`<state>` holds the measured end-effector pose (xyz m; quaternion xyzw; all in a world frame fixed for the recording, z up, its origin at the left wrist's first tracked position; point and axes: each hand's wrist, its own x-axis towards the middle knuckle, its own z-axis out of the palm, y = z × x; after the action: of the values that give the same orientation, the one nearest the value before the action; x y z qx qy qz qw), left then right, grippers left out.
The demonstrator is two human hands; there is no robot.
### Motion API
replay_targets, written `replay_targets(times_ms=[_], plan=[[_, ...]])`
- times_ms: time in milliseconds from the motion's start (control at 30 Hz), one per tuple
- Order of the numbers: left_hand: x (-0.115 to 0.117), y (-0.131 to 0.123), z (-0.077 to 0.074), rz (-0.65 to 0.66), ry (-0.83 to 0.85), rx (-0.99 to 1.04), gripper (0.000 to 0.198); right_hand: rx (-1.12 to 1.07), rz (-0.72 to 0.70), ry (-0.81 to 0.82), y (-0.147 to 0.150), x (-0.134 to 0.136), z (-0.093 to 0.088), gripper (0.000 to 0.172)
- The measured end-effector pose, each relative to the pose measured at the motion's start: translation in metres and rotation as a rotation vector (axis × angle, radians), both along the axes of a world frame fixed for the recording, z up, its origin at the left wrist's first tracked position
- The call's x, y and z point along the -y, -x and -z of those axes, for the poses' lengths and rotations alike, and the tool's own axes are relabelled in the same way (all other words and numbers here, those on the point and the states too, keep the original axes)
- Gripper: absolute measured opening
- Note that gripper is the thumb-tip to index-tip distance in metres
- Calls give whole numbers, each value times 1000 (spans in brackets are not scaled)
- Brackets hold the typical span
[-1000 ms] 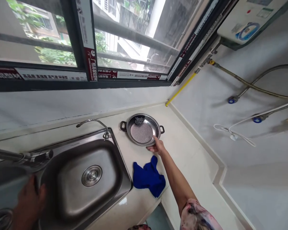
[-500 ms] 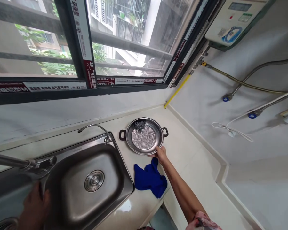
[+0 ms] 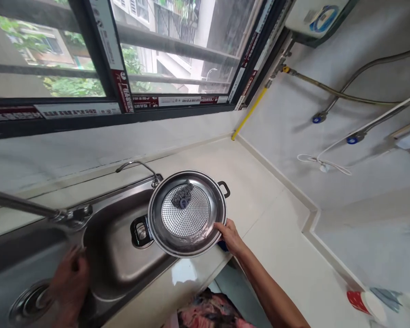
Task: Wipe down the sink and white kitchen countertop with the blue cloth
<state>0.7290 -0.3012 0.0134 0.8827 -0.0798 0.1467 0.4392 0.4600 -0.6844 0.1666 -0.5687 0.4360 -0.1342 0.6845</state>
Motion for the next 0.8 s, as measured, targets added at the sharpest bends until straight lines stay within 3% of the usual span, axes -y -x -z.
replay_targets(times_ms=[167, 333, 400, 500, 567, 667, 733, 800], plan=[[-12, 15, 0, 72, -57, -28, 35, -41, -111, 70, 1, -31, 14, 35], [-27, 7, -1, 102, -31, -27, 33, -55, -238, 87, -17, -60, 31, 37], [-30, 6, -11, 29, -18, 2, 34, -59, -281, 91, -27, -70, 37, 38], [-22, 18, -44, 5, 9, 183, 32, -76, -332, 124, -40, -81, 44, 38], [-5, 36, -70, 218, 4, 300, 32, -84, -353, 176, -47, -85, 48, 38], [32, 67, -93, 657, -185, 186, 47, -95, -353, 234, -55, -88, 53, 38], [57, 85, -91, 728, -375, 78, 60, -106, -340, 265, -58, -89, 53, 40], [75, 97, -80, 684, -458, 8, 61, -101, -313, 374, -58, -90, 52, 41]])
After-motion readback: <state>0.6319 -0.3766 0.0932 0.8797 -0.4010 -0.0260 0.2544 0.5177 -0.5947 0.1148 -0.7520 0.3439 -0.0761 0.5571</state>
